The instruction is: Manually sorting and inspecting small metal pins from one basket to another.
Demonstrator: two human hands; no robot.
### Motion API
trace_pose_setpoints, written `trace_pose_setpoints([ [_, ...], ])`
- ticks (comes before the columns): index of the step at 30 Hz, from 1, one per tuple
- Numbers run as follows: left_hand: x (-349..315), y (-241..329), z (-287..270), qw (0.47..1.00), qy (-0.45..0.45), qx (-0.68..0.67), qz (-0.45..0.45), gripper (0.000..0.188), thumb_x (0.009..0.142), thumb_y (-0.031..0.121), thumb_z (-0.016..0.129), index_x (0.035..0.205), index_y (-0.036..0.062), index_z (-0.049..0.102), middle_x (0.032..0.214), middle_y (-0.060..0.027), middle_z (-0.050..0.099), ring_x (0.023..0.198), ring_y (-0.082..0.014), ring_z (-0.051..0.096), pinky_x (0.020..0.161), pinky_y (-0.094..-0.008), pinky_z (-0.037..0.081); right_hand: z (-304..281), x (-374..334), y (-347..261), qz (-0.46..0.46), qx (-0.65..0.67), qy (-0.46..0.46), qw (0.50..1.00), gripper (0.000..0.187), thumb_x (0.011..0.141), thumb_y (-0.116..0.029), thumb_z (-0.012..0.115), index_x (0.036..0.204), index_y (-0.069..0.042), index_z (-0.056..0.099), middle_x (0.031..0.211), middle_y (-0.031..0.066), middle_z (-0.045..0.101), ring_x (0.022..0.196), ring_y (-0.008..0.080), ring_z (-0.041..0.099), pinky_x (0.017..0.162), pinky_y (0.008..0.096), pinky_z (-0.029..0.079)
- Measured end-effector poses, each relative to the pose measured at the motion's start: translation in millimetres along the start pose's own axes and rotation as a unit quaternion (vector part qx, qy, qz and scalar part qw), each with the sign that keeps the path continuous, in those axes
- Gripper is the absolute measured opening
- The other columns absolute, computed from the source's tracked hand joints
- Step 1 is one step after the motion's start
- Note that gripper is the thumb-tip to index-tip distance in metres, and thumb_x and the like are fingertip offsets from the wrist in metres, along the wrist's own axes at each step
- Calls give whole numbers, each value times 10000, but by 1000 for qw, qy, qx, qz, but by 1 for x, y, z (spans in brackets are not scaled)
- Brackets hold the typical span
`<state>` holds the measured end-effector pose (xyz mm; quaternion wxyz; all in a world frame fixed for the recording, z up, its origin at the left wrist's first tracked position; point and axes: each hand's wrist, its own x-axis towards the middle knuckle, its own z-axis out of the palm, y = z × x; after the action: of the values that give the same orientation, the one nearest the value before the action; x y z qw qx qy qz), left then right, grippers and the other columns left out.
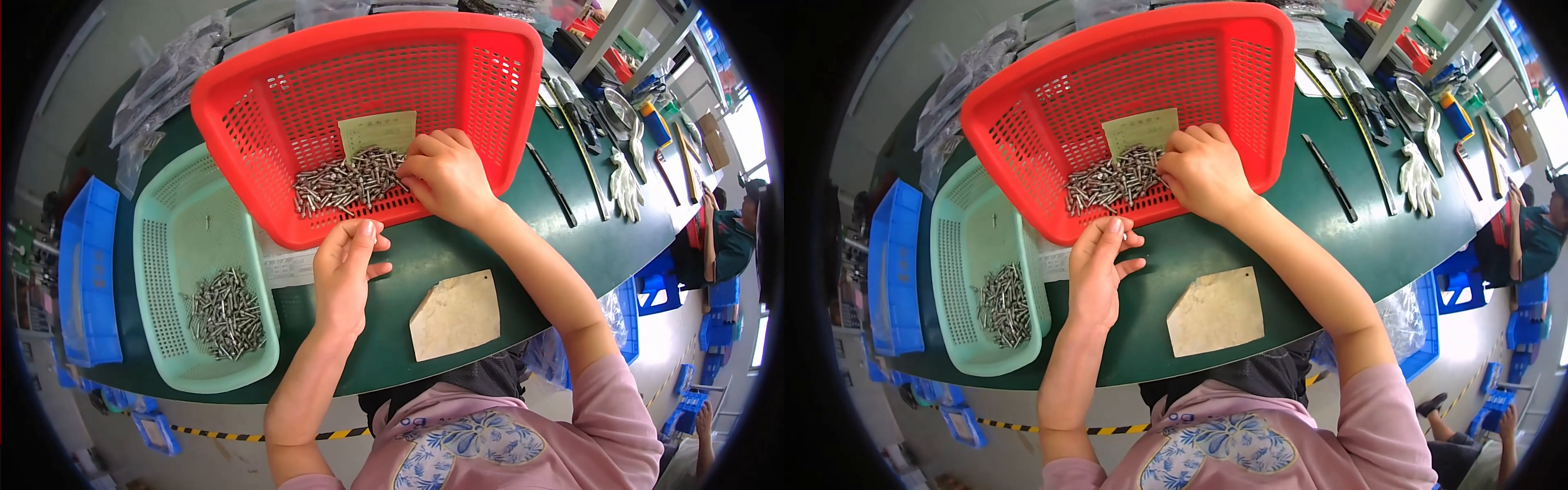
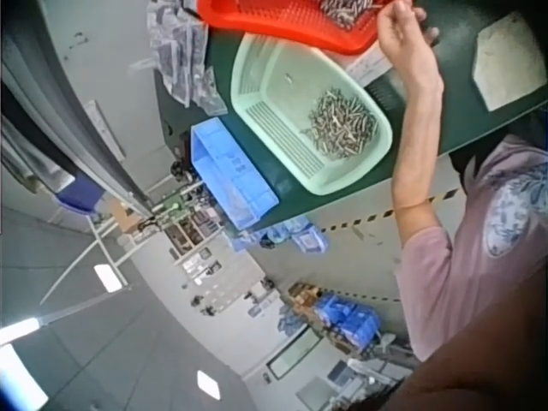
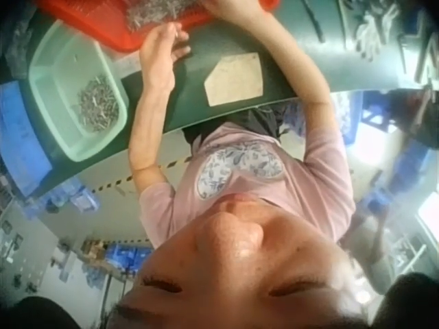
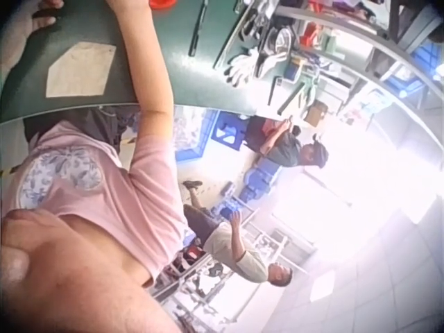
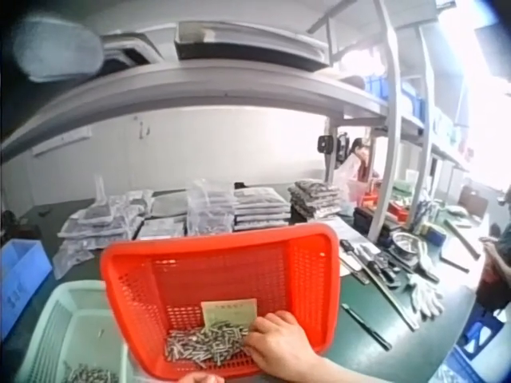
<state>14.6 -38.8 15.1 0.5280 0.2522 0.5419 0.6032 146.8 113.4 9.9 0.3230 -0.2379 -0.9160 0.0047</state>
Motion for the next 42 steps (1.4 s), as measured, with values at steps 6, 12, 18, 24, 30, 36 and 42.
trace_pose_setpoints([
  [6,-1,4,4,1000,-10,-8,0,195,907,220,607,1019,61,608,908,0,607,846,-77,567,680,-250,499,-1,0,8,-4,-26,7,1000,48,713,-118,655,743,-102,621,764,37,557,773,231,553,790,367,419],
  [12,3,-7,4,996,16,31,80,206,864,152,663,1018,15,670,904,-14,612,776,-68,562,660,-231,473,-17,-4,-18,38,82,49,995,74,745,-91,629,768,-76,560,754,60,552,762,265,550,726,378,401],
  [18,3,-16,8,975,2,122,186,182,839,60,672,999,-27,678,893,-59,632,763,-51,548,646,-217,450,-32,-27,-42,56,260,-33,964,36,805,-53,599,821,-50,567,818,64,585,814,244,561,775,362,382],
  [24,4,-11,1,995,-84,49,3,185,870,131,647,1000,2,677,928,-44,647,782,-65,572,673,-217,463,-30,-36,-43,74,286,-40,954,108,781,-51,619,887,-45,597,865,74,592,854,243,563,805,359,381],
  [30,-1,-8,3,990,-87,-65,-86,217,898,192,605,1032,31,660,953,-27,655,839,-82,603,700,-213,482,-36,-36,-50,14,202,-18,979,427,630,-113,723,1053,-92,660,864,14,587,845,230,561,904,395,370],
  [36,-4,-2,4,986,-113,-43,-111,211,914,209,584,1020,46,665,960,-29,653,843,-81,601,693,-210,481,-32,-37,-46,-23,169,0,985,368,588,-153,774,945,-106,699,859,6,596,807,202,558,867,386,391],
  [42,22,10,-12,722,159,540,402,130,742,31,681,871,30,689,926,-85,589,843,-257,573,785,-352,461,-38,-35,-35,14,181,52,982,360,599,-134,782,946,-104,692,841,13,604,770,204,555,754,351,398],
])
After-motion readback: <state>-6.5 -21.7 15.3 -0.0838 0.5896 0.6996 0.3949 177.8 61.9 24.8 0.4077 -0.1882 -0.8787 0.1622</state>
